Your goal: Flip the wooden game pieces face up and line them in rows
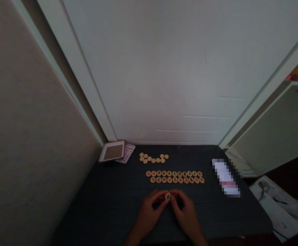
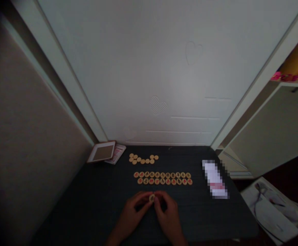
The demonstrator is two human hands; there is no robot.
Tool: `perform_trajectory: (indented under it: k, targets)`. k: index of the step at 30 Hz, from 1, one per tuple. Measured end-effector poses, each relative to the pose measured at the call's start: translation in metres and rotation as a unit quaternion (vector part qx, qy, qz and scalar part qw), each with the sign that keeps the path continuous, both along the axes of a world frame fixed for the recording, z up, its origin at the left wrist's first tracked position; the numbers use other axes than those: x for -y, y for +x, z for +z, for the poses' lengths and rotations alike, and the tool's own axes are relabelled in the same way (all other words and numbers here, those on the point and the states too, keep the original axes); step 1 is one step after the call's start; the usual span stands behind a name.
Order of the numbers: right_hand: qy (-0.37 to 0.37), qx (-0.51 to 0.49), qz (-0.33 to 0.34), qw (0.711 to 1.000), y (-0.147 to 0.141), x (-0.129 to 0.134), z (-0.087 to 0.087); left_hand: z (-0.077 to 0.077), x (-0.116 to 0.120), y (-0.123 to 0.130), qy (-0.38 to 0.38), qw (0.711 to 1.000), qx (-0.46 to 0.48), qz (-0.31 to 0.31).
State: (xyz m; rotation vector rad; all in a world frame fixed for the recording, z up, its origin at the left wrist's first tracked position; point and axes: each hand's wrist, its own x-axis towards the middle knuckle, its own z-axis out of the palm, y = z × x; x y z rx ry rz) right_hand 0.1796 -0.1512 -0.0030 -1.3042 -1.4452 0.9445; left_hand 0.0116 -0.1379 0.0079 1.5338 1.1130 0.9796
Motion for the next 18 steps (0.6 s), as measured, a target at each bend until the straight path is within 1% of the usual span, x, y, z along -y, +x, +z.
perform_trajectory:
  k: [4, 6, 13, 18]
  targets:
    - [0.011, -0.011, 0.0, 1.0, 0.0, 0.001, 0.0, 0.004, 0.0, 0.0, 0.003, 1.0, -0.01, 0.014]
    - [0.013, -0.014, 0.001, 1.0, -0.001, 0.001, 0.0, 0.003, 0.0, 0.0, 0.008, 1.0, -0.016, 0.018]
    - [0.016, 0.01, 0.01, 1.0, -0.001, 0.0, -0.002, -0.01, 0.001, 0.002, 0.005, 0.999, 0.015, 0.035]
    - [0.031, 0.023, 0.032, 0.999, 0.0, 0.001, -0.004, -0.011, -0.001, 0.002, -0.012, 0.998, 0.038, 0.05]
